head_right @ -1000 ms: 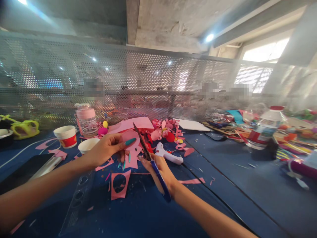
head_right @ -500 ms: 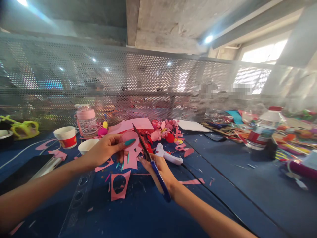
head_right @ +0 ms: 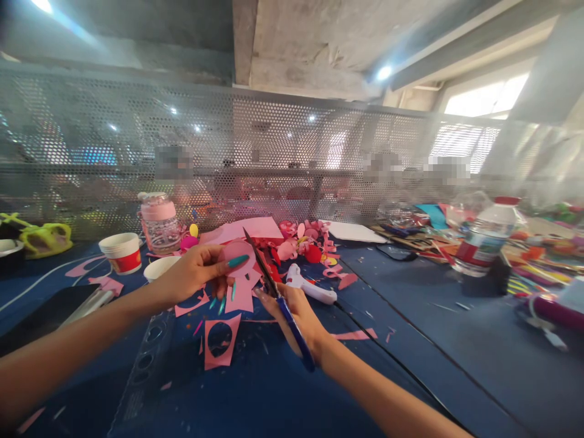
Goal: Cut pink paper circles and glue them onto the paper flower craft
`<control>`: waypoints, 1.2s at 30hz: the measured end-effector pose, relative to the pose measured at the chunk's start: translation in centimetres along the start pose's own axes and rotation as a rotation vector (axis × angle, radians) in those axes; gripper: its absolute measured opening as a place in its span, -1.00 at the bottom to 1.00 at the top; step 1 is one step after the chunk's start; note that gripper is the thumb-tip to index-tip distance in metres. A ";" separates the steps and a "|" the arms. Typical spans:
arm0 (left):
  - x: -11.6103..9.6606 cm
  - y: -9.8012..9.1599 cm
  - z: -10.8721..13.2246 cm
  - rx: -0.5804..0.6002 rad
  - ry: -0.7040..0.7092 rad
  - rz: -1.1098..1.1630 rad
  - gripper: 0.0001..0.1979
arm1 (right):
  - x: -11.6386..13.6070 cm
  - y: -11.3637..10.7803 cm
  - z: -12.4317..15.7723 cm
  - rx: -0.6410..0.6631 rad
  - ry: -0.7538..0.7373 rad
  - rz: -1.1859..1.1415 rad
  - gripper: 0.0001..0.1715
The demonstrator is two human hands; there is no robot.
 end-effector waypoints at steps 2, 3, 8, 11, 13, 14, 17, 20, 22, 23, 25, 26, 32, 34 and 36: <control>-0.2 -0.2 -0.1 0.014 0.001 -0.017 -0.65 | -0.1 0.0 -0.1 0.016 -0.024 0.002 -0.33; -0.2 -0.3 -0.1 0.021 0.003 -0.026 -0.65 | -0.1 0.0 -0.1 0.027 -0.043 -0.008 -0.32; -0.6 -0.8 -0.2 0.062 -0.006 -0.095 -0.67 | -0.3 -0.1 0.0 0.051 -0.040 -0.030 -0.29; -0.8 -0.8 -0.1 0.080 -0.020 -0.134 -0.66 | -0.5 -0.2 0.1 0.048 -0.009 -0.026 -0.28; -0.9 -0.8 -0.1 0.080 -0.024 -0.146 -0.66 | -0.8 -0.2 0.2 0.040 -0.002 -0.015 -0.28; -0.9 -0.8 -0.1 0.076 -0.029 -0.149 -0.67 | -0.9 -0.2 0.2 0.035 -0.002 -0.005 -0.29; -1.0 -0.8 0.0 0.063 -0.047 -0.148 -0.67 | -1.1 -0.3 0.1 0.011 -0.014 0.031 -0.32; -1.1 -0.9 0.0 0.069 -0.061 -0.134 -0.66 | -1.1 -0.2 0.1 0.014 -0.010 0.045 -0.36; -1.1 -0.9 -0.1 0.075 -0.066 -0.130 -0.65 | -1.0 -0.2 0.0 0.026 0.002 0.036 -0.41; -1.1 -0.9 -0.1 0.078 -0.069 -0.130 -0.65 | -1.0 -0.2 0.1 0.026 0.003 0.027 -0.42; -1.1 -1.0 -0.1 0.084 -0.068 -0.126 -0.64 | -0.9 -0.2 0.1 0.026 0.002 0.018 -0.44; -1.1 -1.1 -0.2 0.089 -0.064 -0.120 -0.63 | -0.8 -0.2 0.1 0.025 0.000 0.021 -0.46; -0.9 -1.3 -0.2 0.090 -0.073 -0.084 -0.66 | -1.1 -0.2 0.1 0.002 0.001 0.028 -0.52; -1.0 -1.2 -0.2 0.082 -0.076 -0.088 -0.65 | -1.3 -0.2 0.1 -0.002 0.004 0.007 -0.47; -1.1 -1.1 -0.1 0.074 -0.061 -0.102 -0.64 | -1.2 -0.2 0.2 0.010 0.005 -0.010 -0.41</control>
Point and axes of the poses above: each hand's wrist, its own z-axis away from the middle knuckle, its own y-axis out of the palm, x = y × z, the point moved 1 cm from there along -z, towards the middle knuckle, and after that the axes turned 15 degrees about -x, right-handed, at the moved point
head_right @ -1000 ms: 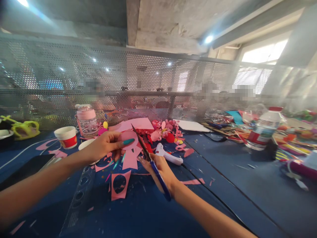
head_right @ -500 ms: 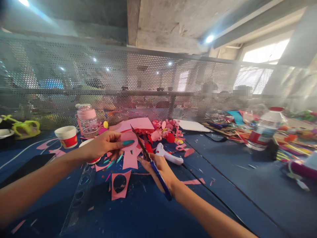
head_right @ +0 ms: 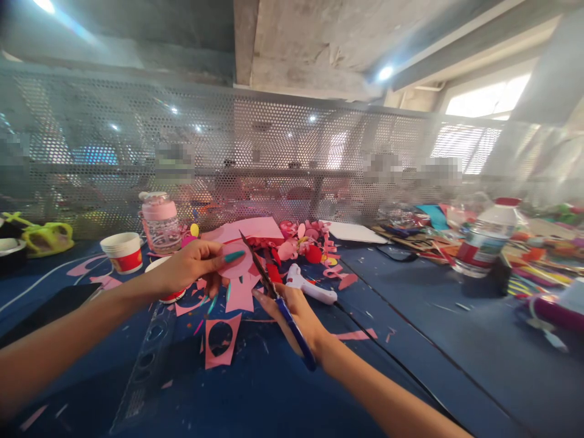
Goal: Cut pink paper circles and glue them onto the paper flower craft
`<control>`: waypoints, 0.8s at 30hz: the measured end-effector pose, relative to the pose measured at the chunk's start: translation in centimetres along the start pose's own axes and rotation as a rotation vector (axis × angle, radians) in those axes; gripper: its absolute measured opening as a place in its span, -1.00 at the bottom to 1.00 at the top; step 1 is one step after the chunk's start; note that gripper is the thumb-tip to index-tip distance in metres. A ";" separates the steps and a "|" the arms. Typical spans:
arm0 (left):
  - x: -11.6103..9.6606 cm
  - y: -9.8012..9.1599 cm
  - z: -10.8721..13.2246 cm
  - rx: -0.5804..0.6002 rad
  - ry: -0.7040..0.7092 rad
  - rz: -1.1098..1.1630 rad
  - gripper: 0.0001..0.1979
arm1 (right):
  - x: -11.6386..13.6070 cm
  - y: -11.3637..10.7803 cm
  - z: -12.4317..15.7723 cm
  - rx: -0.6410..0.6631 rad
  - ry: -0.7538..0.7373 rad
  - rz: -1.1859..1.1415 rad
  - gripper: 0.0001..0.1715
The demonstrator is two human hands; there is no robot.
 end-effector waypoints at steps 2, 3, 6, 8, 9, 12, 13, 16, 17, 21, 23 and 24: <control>-0.2 0.1 0.1 -0.018 0.025 -0.023 -0.66 | 0.3 0.0 0.1 0.013 -0.005 -0.005 -0.38; -0.2 0.1 0.1 -0.025 0.038 -0.036 -0.67 | 0.5 0.0 0.1 0.021 -0.006 -0.001 -0.37; -0.2 0.2 0.2 -0.024 0.074 -0.075 -0.68 | 1.0 0.0 0.2 0.037 0.002 0.019 -0.41; 0.0 0.2 0.2 -0.019 0.100 -0.108 -0.68 | 1.1 0.1 0.2 0.048 0.015 0.014 -0.45; 0.1 0.1 0.2 -0.016 0.112 -0.128 -0.68 | 1.2 0.1 0.2 0.054 0.022 0.008 -0.46; 0.4 0.1 0.2 -0.004 0.133 -0.166 -0.68 | 1.0 0.2 0.2 0.073 0.052 0.008 -0.44; 0.5 0.1 0.2 -0.001 0.134 -0.167 -0.68 | 1.0 0.2 0.2 0.075 0.056 0.014 -0.42; 0.4 0.1 0.2 -0.007 0.130 -0.162 -0.66 | 0.9 0.2 0.2 0.069 0.048 0.026 -0.36; 0.4 0.1 0.3 -0.011 0.128 -0.162 -0.66 | 1.0 0.2 0.2 0.065 0.041 0.022 -0.34; 0.3 0.1 0.2 -0.014 0.132 -0.158 -0.68 | 1.5 0.2 0.1 0.047 -0.001 -0.035 -0.30; 0.3 0.1 0.2 -0.011 0.139 -0.157 -0.69 | 1.7 0.3 0.1 0.048 -0.019 -0.037 -0.35; 0.3 0.1 0.2 -0.013 0.139 -0.160 -0.69 | 1.6 0.3 0.2 0.049 -0.018 -0.028 -0.38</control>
Point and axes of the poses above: each hand's wrist, its own z-axis away from the middle knuckle, its own y-axis out of the palm, x = y × z, the point moved 1 cm from there along -z, towards the middle knuckle, and after that the axes turned 15 degrees about -x, right-handed, at the moved point
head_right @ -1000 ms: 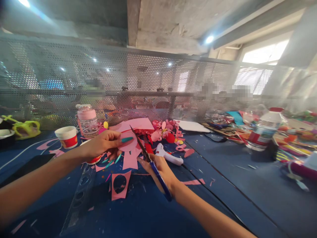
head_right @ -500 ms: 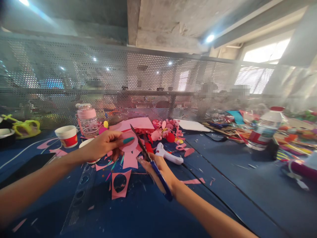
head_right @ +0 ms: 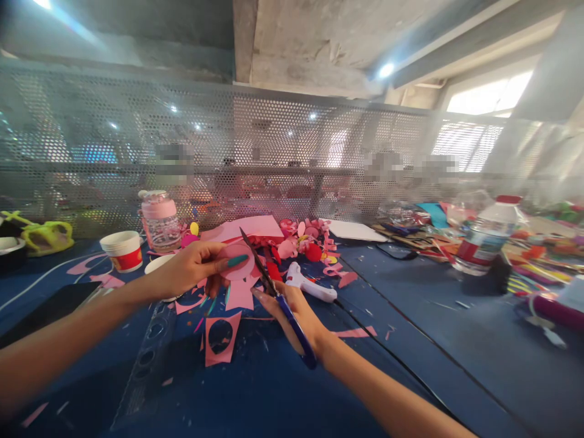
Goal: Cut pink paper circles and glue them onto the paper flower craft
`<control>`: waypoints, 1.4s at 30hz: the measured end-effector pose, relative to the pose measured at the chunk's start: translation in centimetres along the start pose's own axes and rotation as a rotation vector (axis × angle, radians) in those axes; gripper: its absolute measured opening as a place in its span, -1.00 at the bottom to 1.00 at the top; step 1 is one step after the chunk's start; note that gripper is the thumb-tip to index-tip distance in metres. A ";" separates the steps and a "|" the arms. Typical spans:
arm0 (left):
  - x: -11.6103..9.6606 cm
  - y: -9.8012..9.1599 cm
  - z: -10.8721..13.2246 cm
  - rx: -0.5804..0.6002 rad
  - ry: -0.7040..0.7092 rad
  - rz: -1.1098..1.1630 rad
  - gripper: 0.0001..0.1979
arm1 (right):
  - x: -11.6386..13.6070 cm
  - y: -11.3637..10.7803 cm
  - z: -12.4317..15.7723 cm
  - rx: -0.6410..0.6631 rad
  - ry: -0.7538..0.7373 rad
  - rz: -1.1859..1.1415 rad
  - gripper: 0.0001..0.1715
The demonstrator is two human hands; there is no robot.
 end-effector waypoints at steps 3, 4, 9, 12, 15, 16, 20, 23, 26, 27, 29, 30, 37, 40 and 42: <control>-0.1 0.0 0.0 -0.005 -0.009 -0.008 -0.67 | -0.5 0.0 0.0 0.003 0.007 -0.006 -0.43; -0.1 0.0 0.0 -0.008 -0.012 -0.009 -0.67 | -0.7 -0.1 0.0 0.002 0.004 -0.018 -0.43; -0.3 0.0 0.1 -0.014 -0.025 -0.012 -0.68 | -1.1 -0.2 -0.1 0.009 0.014 -0.042 -0.46; -0.6 0.0 0.1 -0.003 -0.035 0.005 -0.69 | -0.8 -0.1 -0.1 0.004 0.019 -0.046 -0.44; -0.7 0.0 0.1 0.007 -0.040 0.024 -0.68 | -0.5 0.0 0.0 -0.016 0.018 -0.052 -0.43; -0.7 0.0 0.1 0.006 -0.041 0.028 -0.68 | -0.5 0.1 0.1 -0.024 0.018 -0.051 -0.42; -0.6 0.0 0.0 -0.002 -0.043 0.043 -0.68 | -0.8 0.3 0.1 -0.060 0.008 -0.036 -0.43; -0.6 0.0 0.0 -0.007 -0.047 0.049 -0.69 | -1.0 0.2 0.0 -0.074 -0.008 -0.034 -0.43; -0.6 0.0 0.0 -0.013 -0.050 0.054 -0.70 | -1.1 0.1 -0.1 -0.059 -0.010 -0.027 -0.42; -0.6 0.0 0.0 -0.015 -0.052 0.057 -0.70 | -1.1 0.1 -0.1 -0.051 -0.007 -0.024 -0.43; -0.5 0.0 0.0 -0.020 -0.059 0.067 -0.70 | -1.1 0.0 -0.1 -0.050 -0.004 -0.019 -0.44; -0.5 0.0 0.0 -0.024 -0.064 0.076 -0.71 | -1.2 -0.1 -0.1 -0.059 -0.005 -0.018 -0.44; -0.4 0.0 0.0 -0.049 -0.055 0.070 -0.71 | -1.2 0.1 0.0 -0.074 -0.037 -0.055 -0.45; -0.2 -0.1 0.1 -0.046 -0.032 0.053 -0.72 | -1.2 0.1 0.1 -0.056 -0.050 -0.062 -0.46; 0.0 -0.2 0.1 -0.040 -0.018 0.051 -0.73 | -1.1 0.1 0.1 -0.047 -0.050 -0.065 -0.45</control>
Point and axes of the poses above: each hand's wrist, its own z-axis away from the middle knuckle, its own y-axis out of the palm, x = y × z, the point moved 1 cm from there along -z, towards the middle knuckle, and after that the axes turned 15 degrees about -x, right-handed, at the moved point
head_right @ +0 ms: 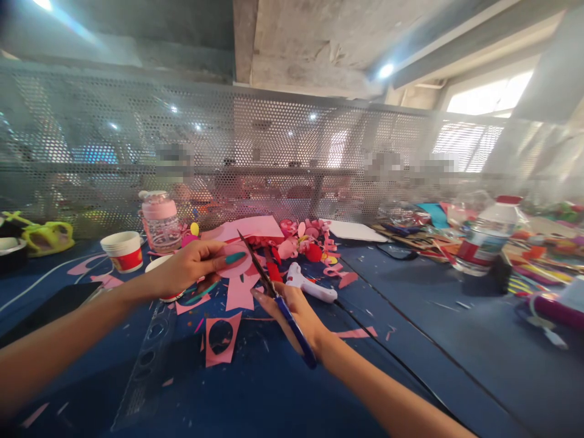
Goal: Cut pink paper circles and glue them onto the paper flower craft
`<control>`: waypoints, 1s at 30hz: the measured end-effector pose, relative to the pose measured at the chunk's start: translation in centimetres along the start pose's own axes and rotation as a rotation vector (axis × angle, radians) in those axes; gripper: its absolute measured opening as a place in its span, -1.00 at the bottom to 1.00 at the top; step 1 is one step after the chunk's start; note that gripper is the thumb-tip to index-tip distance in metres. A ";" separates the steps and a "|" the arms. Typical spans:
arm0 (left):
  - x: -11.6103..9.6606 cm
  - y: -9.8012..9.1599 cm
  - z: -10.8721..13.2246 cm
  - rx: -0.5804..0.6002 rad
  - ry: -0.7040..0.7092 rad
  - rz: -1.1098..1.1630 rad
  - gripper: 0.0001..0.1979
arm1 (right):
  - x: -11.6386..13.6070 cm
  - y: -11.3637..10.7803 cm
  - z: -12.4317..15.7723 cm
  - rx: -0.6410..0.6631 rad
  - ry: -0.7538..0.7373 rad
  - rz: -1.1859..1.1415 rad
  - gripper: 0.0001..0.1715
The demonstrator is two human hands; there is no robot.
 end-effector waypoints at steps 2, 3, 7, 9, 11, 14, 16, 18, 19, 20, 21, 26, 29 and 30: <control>0.2 0.0 0.0 0.010 0.007 -0.002 -0.74 | 0.1 0.0 0.0 0.003 0.002 -0.001 -0.44; 0.3 -0.1 0.0 0.013 0.008 -0.004 -0.75 | 0.1 0.0 0.0 0.000 0.001 -0.003 -0.44; 0.0 -0.1 0.0 0.006 -0.001 -0.022 -0.74 | 0.3 0.0 0.0 -0.014 -0.002 0.010 -0.42; -0.2 0.0 0.0 0.007 -0.010 -0.029 -0.73 | 0.4 0.0 0.0 -0.044 0.001 0.032 -0.40; -0.3 0.0 -0.1 0.015 -0.014 -0.020 -0.74 | 0.5 -0.1 0.0 -0.069 0.011 0.057 -0.37; -0.2 0.0 -0.2 0.010 -0.007 0.022 -0.73 | 0.7 0.0 0.1 -0.052 0.044 0.082 -0.41; -0.1 -0.1 -0.3 -0.008 0.001 0.052 -0.72 | 0.8 0.0 0.1 -0.038 0.058 0.093 -0.47; 0.0 0.0 -0.3 -0.025 0.003 0.081 -0.70 | 0.8 0.1 0.1 -0.025 0.064 0.113 -0.52; 0.1 0.0 -0.4 -0.039 0.000 0.100 -0.70 | 0.8 0.1 0.1 -0.027 0.064 0.117 -0.53; 0.1 0.0 -0.4 -0.062 -0.006 0.128 -0.69 | 0.7 0.1 0.0 -0.026 0.066 0.116 -0.53; 0.3 0.1 -0.4 -0.091 -0.015 0.166 -0.68 | 0.7 0.1 -0.1 -0.024 0.068 0.108 -0.54; 1.9 1.7 -0.2 -0.122 -0.146 0.466 -0.57 | 0.3 0.1 -0.4 0.016 0.074 0.011 -0.54; 3.0 3.1 0.3 -0.138 -0.244 0.611 -0.53 | 0.0 0.3 -0.2 0.003 0.098 -0.039 -0.56; 3.2 3.5 0.4 -0.158 -0.257 0.629 -0.54 | -0.1 0.4 -0.1 -0.005 0.109 -0.048 -0.57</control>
Point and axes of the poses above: each hand's wrist, its own z-axis away from the middle knuckle, its own y-axis out of the palm, x = y × z, the point moved 1 cm from there along -z, towards the middle knuckle, and after that the axes turned 15 degrees about -x, right-handed, at the moved point
